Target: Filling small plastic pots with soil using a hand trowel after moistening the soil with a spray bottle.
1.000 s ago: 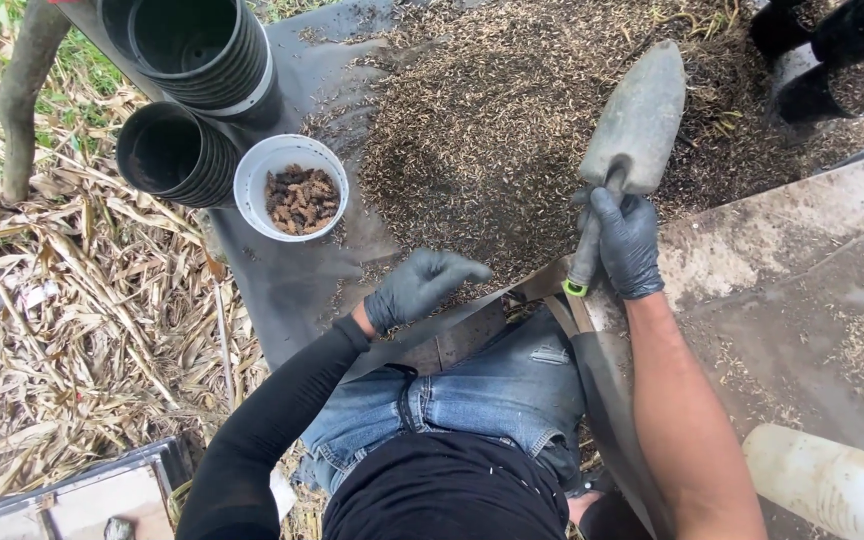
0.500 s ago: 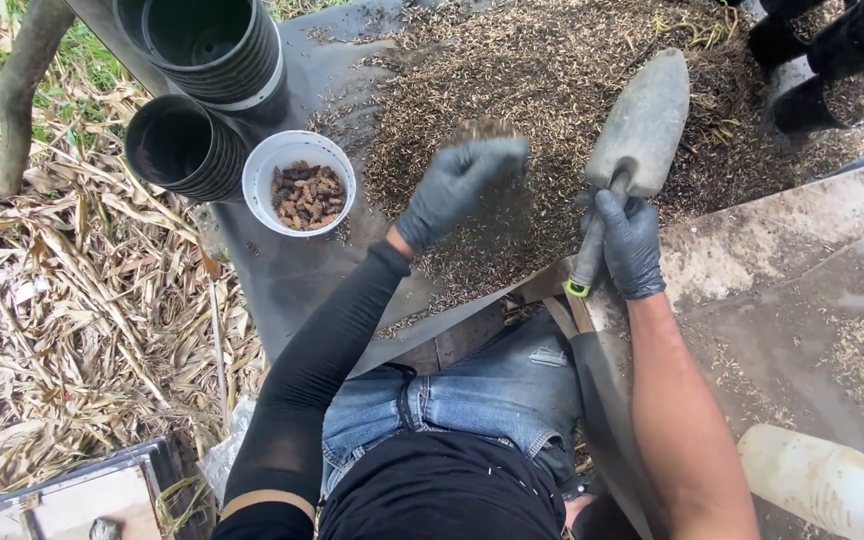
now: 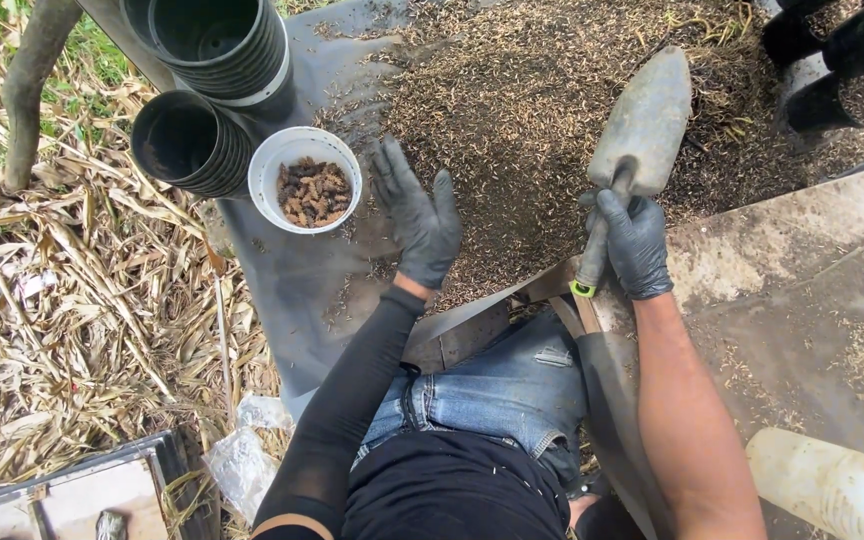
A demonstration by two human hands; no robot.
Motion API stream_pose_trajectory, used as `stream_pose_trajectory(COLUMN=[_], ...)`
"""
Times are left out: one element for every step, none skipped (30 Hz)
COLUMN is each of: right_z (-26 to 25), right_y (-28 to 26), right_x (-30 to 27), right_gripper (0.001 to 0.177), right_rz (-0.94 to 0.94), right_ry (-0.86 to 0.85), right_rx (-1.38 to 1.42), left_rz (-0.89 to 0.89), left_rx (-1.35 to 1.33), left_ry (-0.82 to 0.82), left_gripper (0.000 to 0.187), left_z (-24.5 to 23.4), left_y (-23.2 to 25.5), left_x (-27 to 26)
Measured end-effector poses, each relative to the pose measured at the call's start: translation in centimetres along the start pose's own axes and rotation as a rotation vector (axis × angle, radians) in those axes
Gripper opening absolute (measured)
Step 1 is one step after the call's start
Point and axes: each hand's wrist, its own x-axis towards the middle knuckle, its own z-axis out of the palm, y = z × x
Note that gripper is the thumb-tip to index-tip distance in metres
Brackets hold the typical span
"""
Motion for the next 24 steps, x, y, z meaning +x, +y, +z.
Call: stream_pose_trajectory(right_z=[0.1, 0.2, 0.3, 0.3, 0.4, 0.4, 0.4, 0.4, 0.1, -0.1, -0.3, -0.4, -0.5, -0.6, -0.6, -0.6, -0.6, -0.6, -0.6, -0.6, -0.4, -0.2, 0.1, 0.1], right_y=[-0.3, -0.8, -1.2, -1.6, -1.9, -2.0, -2.1, -2.2, -0.9, 0.3, 1.5, 1.7, 1.8, 2.0, 1.7, 1.4, 1.1, 1.2, 1.3, 1.5, 0.6, -0.2, -1.1, -1.3], right_x=[-0.2, -0.2, -0.2, -0.3, -0.4, -0.4, -0.4, -0.5, -0.2, 0.1, 0.4, 0.5, 0.5, 0.5, 0.4, 0.3, 0.3, 0.3, 0.4, 0.4, 0.3, 0.1, 0.0, -0.1], right_gripper=[0.036, 0.035, 0.035, 0.036, 0.036, 0.036, 0.037, 0.038, 0.038, 0.035, 0.039, 0.039, 0.042, 0.045, 0.045, 0.047, 0.048, 0.048, 0.046, 0.043, 0.043, 0.036, 0.036, 0.036], right_rz=[-0.004, -0.013, -0.019, -0.011, -0.003, -0.004, -0.008, -0.010, -0.008, 0.054, 0.118, 0.116, 0.115, 0.116, 0.115, 0.106, 0.097, 0.095, 0.094, 0.096, 0.095, 0.060, 0.024, 0.025], right_ry=[0.004, 0.010, 0.011, 0.015, 0.019, 0.018, 0.014, 0.007, 0.002, -0.013, -0.027, -0.030, -0.023, -0.016, -0.019, -0.027, -0.035, -0.037, -0.036, -0.034, -0.036, -0.028, -0.020, -0.020], right_rx=[0.011, 0.025, 0.025, 0.022, 0.019, 0.018, 0.011, 0.002, 0.001, 0.164, 0.327, 0.326, 0.301, 0.277, 0.275, 0.268, 0.261, 0.262, 0.268, 0.276, 0.278, 0.150, 0.021, 0.025], left_rz=[-0.035, -0.065, -0.061, -0.057, -0.053, -0.054, -0.049, -0.047, -0.051, -0.022, 0.008, 0.006, 0.041, 0.075, 0.073, 0.084, 0.095, 0.095, 0.077, 0.059, 0.059, 0.005, -0.048, -0.047], left_rx=[0.144, 0.287, 0.285, 0.339, 0.394, 0.394, 0.381, 0.370, 0.371, 0.409, 0.447, 0.447, 0.444, 0.440, 0.440, 0.366, 0.291, 0.293, 0.225, 0.158, 0.160, 0.151, 0.141, 0.144], left_ry=[-0.016, -0.030, -0.025, -0.049, -0.073, -0.072, -0.111, -0.149, -0.148, -0.158, -0.169, -0.165, -0.182, -0.199, -0.197, -0.217, -0.236, -0.233, -0.163, -0.096, -0.095, -0.081, -0.067, -0.068], left_gripper=[0.075, 0.082, 0.082, 0.084, 0.087, 0.087, 0.088, 0.090, 0.090, 0.090, 0.090, 0.090, 0.090, 0.090, 0.090, 0.087, 0.084, 0.084, 0.080, 0.076, 0.076, 0.074, 0.073, 0.073], left_z=[1.0, 2.1, 3.2, 4.5, 5.8, 6.2, 6.7, 7.1, 7.6, 8.0, 8.4, 8.6, 8.8, 9.0, 8.5, 8.0, 7.4, 6.6, 5.8, 5.0, 4.3, 3.6, 2.9, 2.1], left_y=[-0.7, -1.5, -1.7, -1.9, -2.1, -1.2, -0.3, 0.5, 1.5, 2.6, 3.7, 4.4, 5.2, 5.9, 6.3, 6.7, 7.2, 6.6, 6.0, 5.4, 3.8, 2.3, 0.8, -0.3], left_x=[0.2, 0.7, 0.9, 1.1, 1.3, 1.7, 2.2, 2.5, 2.7, 2.9, 3.2, 3.2, 3.2, 3.2, 3.0, 2.9, 2.7, 2.4, 2.2, 1.8, 1.8, 1.7, 1.6, 1.4])
